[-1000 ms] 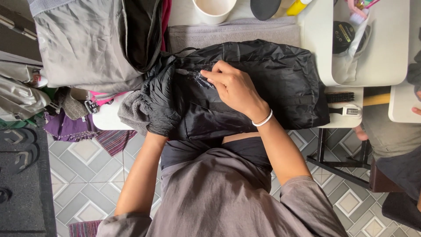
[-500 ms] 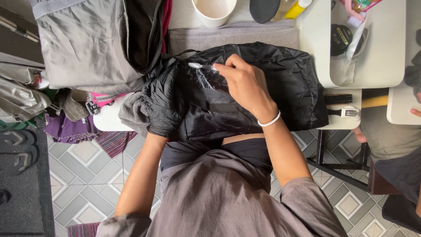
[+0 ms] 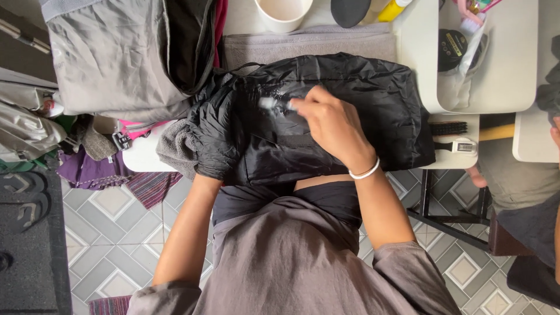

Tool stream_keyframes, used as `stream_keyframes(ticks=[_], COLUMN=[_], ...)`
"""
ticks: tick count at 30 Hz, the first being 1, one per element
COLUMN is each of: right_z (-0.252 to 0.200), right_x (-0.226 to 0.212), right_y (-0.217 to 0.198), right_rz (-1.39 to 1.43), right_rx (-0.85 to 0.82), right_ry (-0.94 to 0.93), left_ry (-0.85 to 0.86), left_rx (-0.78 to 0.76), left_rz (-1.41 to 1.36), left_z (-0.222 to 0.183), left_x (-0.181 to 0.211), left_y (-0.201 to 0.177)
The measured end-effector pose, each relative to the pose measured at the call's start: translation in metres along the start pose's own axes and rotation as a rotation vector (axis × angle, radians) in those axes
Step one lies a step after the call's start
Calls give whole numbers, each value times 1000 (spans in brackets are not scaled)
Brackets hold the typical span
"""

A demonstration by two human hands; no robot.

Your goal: Scrubbing the exterior surface of a black bag using a brush and cleaning solution.

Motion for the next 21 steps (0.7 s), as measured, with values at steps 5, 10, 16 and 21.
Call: stream_keyframes(ticks=[5, 10, 16, 21], right_z=[-16, -30, -47, -53], right_x=[-13, -3, 4, 3], right_y=[-10, -8, -4, -6], right_rz=[-107, -197, -204, -59], right_rx=[-21, 39, 48, -6], right_ry=[38, 70, 101, 80], left_ry=[16, 13, 27, 13], left_rx=[13, -107, -203, -206], left_rz=[6, 13, -33, -55], left_z=[1, -9, -4, -7], left_x=[2, -9, -12, -13], left_y=[6, 9, -3, -4])
Point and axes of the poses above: each hand's wrist, its own z-axis towards the middle knuckle, its own y-axis out of the palm, x = y × z, the point moved 2 cm from there along z, towards the middle knuckle, and after that the axes turned 1 degree about z, right-handed, at the moved point
